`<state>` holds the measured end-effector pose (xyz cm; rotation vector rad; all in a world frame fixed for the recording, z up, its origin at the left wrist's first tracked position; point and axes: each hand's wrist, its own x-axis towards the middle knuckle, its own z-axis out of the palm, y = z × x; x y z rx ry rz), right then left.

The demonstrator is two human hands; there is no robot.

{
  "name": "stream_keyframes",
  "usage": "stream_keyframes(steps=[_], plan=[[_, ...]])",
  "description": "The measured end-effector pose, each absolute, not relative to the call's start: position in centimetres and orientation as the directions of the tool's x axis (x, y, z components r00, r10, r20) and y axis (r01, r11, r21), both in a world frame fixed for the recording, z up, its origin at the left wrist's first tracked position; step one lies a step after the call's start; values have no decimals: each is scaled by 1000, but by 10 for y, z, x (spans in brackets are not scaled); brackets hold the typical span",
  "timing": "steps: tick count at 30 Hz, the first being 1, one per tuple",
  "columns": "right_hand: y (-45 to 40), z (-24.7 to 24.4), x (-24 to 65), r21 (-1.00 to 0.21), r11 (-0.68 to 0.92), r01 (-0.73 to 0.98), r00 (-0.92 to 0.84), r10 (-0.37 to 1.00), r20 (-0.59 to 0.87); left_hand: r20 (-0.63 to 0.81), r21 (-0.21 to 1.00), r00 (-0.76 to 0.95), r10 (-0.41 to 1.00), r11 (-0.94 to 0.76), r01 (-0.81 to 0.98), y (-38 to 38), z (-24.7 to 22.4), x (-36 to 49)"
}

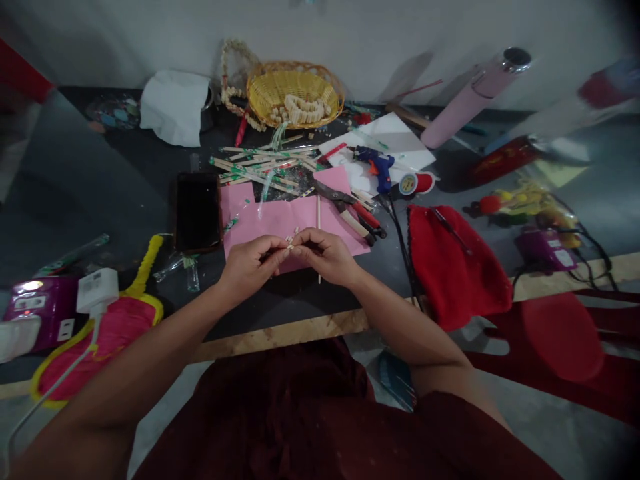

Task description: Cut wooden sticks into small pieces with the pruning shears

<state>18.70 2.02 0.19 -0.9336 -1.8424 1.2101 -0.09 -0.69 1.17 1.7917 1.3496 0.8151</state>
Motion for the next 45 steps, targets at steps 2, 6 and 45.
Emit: stream_keyframes(steps=[2, 6, 45], plan=[[20, 1, 187, -937, 293, 188, -472, 864, 176, 57, 847, 253, 966, -181, 500, -7, 11, -1], [21, 2, 187, -938, 289, 193, -478, 862, 168, 48, 837, 265, 963, -183, 516, -7, 11, -2], [22, 1, 189, -993, 93, 77, -525, 850, 39, 176, 662, 308, 935, -344, 666, -8, 9, -6]])
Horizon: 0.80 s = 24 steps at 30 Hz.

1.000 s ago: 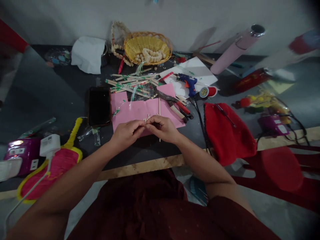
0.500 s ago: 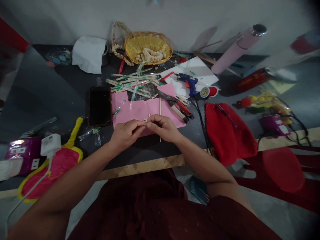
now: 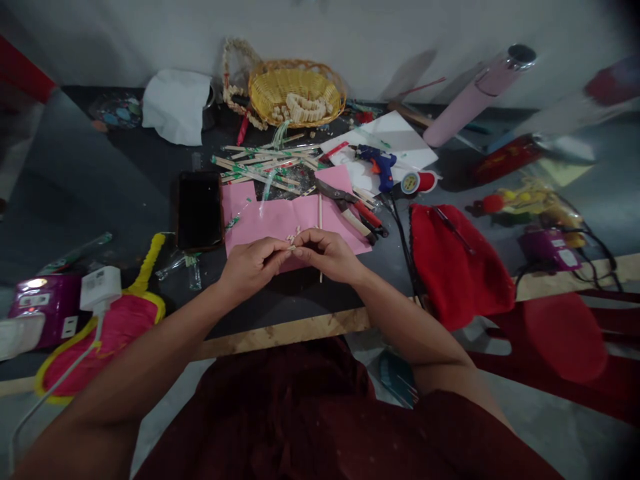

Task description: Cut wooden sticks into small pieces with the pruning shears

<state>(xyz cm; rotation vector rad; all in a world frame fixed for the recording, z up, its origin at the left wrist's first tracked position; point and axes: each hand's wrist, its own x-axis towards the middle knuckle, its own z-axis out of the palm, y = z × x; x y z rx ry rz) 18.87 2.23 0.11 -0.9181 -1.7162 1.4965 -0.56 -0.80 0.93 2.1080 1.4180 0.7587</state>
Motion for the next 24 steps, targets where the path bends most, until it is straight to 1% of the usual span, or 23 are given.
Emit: stream_keyframes(steps=[5, 13, 15, 21, 24], plan=[[22, 5, 190, -992, 95, 84, -536, 843, 36, 200, 671, 308, 930, -359, 648, -7, 8, -5], [21, 4, 190, -965, 186, 183, -505, 860, 71, 243, 589, 385, 890, -451, 671, -6, 2, -5], [21, 4, 190, -967, 176, 187, -489, 870, 64, 254, 582, 372, 893, -449, 678, -7, 2, -5], [21, 3, 189, -987, 68, 144, -454, 891, -5, 332, 560, 302, 894, -444, 699, -8, 5, -4], [21, 3, 188, -988, 59, 141, -465, 885, -14, 367, 543, 285, 885, -453, 707, -8, 4, -3]])
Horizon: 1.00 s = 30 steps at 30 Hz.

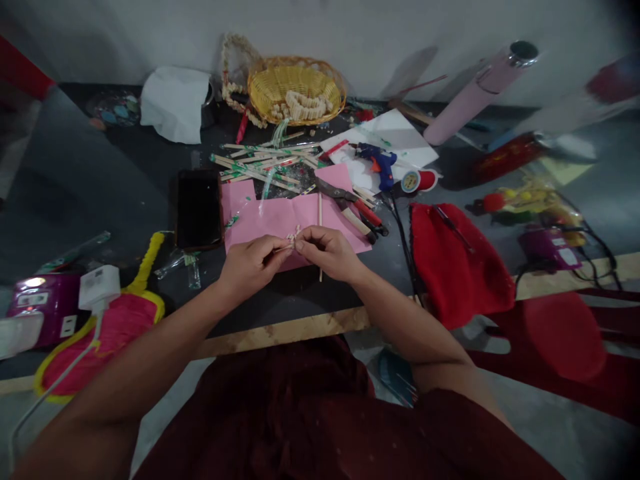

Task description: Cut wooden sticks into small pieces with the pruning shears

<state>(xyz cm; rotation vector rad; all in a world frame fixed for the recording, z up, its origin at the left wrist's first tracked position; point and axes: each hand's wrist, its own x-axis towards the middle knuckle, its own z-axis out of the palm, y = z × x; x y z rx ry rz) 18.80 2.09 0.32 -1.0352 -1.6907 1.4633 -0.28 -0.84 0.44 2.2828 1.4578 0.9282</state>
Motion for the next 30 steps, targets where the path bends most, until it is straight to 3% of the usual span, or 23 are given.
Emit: stream_keyframes(steps=[19, 30], plan=[[21, 4, 189, -995, 69, 68, -523, 852, 23, 409, 552, 312, 857, -505, 663, -7, 6, -5], [21, 4, 188, -985, 123, 117, -495, 868, 50, 310, 593, 316, 896, -443, 673, -5, 9, -6]])
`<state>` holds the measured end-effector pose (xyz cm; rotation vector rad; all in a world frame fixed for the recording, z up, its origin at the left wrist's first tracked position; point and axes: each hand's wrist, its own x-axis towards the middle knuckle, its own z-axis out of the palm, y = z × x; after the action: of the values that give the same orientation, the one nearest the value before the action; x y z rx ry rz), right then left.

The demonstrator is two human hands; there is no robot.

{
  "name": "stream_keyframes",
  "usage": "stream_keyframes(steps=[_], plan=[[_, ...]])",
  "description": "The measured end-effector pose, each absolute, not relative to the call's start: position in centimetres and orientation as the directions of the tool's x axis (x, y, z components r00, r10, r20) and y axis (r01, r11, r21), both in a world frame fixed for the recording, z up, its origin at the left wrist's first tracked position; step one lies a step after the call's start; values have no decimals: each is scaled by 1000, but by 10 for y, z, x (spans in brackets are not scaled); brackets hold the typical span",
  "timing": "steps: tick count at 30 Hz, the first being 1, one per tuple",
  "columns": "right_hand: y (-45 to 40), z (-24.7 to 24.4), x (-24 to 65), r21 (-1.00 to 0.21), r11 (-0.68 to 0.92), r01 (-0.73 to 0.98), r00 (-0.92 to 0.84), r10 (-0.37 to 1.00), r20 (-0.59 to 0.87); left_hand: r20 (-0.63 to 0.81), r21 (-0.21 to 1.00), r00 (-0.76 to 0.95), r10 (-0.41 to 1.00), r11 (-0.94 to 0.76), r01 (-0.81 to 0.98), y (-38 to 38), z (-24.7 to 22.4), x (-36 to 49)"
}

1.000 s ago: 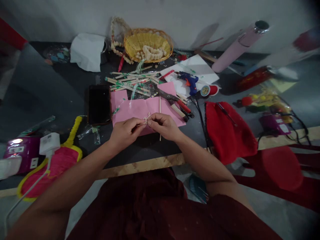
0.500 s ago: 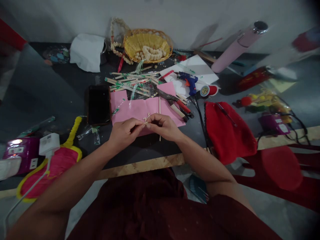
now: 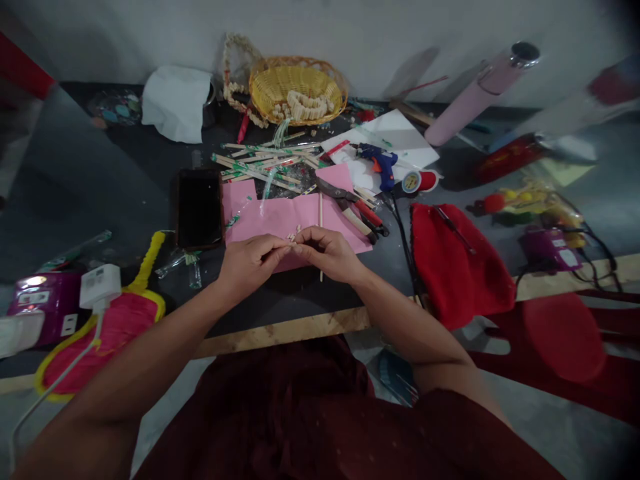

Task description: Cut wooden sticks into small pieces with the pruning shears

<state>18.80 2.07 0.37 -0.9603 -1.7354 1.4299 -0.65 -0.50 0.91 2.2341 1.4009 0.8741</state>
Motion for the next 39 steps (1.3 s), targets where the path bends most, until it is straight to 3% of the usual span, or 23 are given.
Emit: stream_keyframes(steps=[11, 39], plan=[[20, 5, 186, -984, 101, 146, -464, 886, 22, 373, 561, 345, 861, -505, 656, -5, 4, -6], [18, 2, 185, -984, 111, 136, -446, 894, 40, 346, 603, 314, 884, -466, 648, -5, 9, -4]])
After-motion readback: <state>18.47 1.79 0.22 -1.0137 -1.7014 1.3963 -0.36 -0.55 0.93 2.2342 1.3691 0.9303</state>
